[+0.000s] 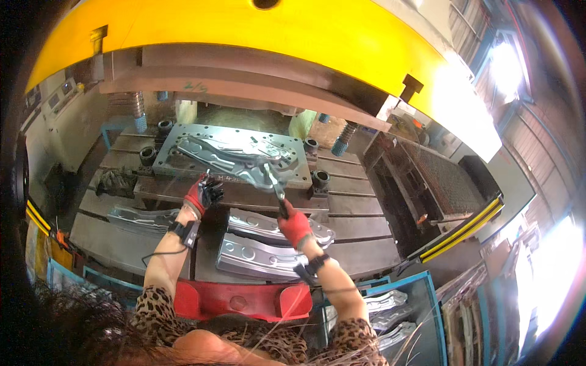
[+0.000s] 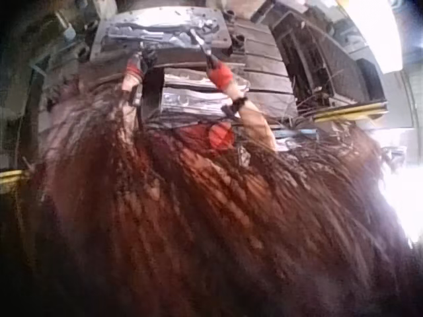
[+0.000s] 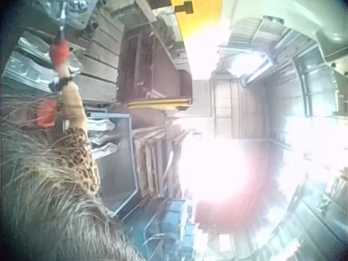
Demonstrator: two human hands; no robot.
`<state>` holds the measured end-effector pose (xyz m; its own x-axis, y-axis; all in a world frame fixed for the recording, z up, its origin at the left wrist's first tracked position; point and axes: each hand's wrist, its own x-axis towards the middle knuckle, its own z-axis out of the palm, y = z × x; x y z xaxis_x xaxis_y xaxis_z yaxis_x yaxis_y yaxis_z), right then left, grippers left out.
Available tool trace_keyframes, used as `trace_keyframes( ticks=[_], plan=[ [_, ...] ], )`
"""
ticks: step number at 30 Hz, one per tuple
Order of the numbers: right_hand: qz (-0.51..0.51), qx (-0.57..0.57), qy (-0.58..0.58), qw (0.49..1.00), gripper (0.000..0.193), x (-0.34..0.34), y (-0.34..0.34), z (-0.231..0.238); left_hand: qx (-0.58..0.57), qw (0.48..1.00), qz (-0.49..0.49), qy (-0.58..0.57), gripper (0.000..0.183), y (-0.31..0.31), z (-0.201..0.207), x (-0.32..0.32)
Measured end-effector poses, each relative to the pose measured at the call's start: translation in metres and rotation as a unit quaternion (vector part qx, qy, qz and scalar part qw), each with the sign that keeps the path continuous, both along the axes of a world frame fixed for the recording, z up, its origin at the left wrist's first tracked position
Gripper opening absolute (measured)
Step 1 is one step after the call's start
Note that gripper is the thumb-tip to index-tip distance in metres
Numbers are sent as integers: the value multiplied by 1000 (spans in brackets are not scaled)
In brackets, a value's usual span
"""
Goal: Operating a stamping press to form metal components and moving them to a bin.
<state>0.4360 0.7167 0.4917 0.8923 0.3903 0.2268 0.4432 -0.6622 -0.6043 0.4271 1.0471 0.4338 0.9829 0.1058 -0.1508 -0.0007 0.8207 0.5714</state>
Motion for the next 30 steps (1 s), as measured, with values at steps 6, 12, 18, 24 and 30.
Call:
trace_keyframes(
  ticks=[6,12,18,24,30],
  plan=[
    [77,2,68,995,52,-111,-48,20,372,898,114,-204,11,-16,-10,-25],
    [119,140,309,933,49,-150,-39,25,339,908,245,-26,29,-1,-26,-128],
    [269,14,252,929,51,-137,57,1,-38,967,223,120,20,83,-50,-215],
    [302,-13,278,912,49,-104,143,-32,57,947,254,186,31,148,-62,-238],
    [321,26,226,919,42,-72,182,-73,315,832,271,369,43,148,-87,-208]
  ],
)
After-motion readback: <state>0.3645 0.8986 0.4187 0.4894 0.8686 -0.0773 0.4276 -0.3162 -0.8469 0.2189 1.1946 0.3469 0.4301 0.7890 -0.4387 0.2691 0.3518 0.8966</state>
